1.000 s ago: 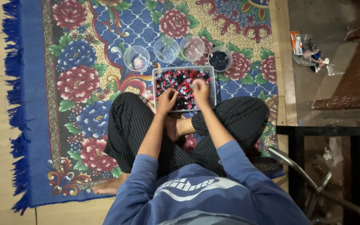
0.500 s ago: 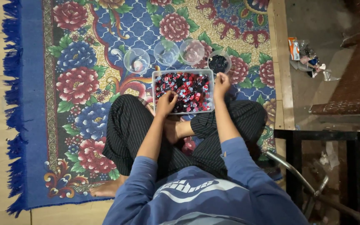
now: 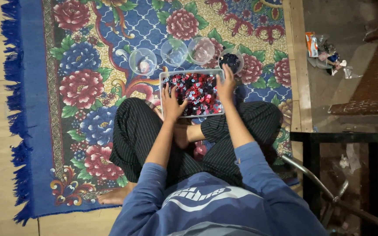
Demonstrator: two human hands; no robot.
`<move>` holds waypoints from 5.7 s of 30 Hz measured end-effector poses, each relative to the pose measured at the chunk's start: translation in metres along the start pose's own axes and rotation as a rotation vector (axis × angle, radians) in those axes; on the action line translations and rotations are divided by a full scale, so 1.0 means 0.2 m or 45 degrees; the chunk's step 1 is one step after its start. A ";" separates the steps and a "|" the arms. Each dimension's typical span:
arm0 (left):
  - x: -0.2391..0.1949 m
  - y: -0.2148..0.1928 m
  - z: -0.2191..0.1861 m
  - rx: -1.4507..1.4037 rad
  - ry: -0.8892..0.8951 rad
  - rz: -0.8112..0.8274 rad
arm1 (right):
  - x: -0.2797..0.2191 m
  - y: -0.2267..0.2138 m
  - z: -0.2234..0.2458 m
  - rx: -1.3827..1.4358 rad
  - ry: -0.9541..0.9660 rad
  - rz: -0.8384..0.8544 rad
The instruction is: The person sits cross-legged on a rug and sorts mixed bottle caps from a large plastic bin into smaller containers by color. They repeatedly pick caps from the bin and place them into separate containers, focusing on dark-colored caps.
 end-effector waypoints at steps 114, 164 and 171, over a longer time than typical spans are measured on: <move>0.02 0.28 0.25 -0.258 0.100 0.112 | -0.45 0.14 0.06 0.490 0.497 0.111; 0.03 0.29 0.29 0.038 0.049 0.098 | -0.55 0.35 -0.02 0.097 0.139 0.265; 0.06 0.25 0.30 -0.281 -0.031 0.048 | -0.53 0.29 -0.05 0.108 0.313 0.188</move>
Point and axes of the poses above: each hand's wrist, its own x-axis towards the middle knuckle, its own y-axis out of the palm, z = x × y, the point moved 10 cm from there along x, towards the middle knuckle, and after that the axes turned 3 degrees about y, right-handed, at the moved point
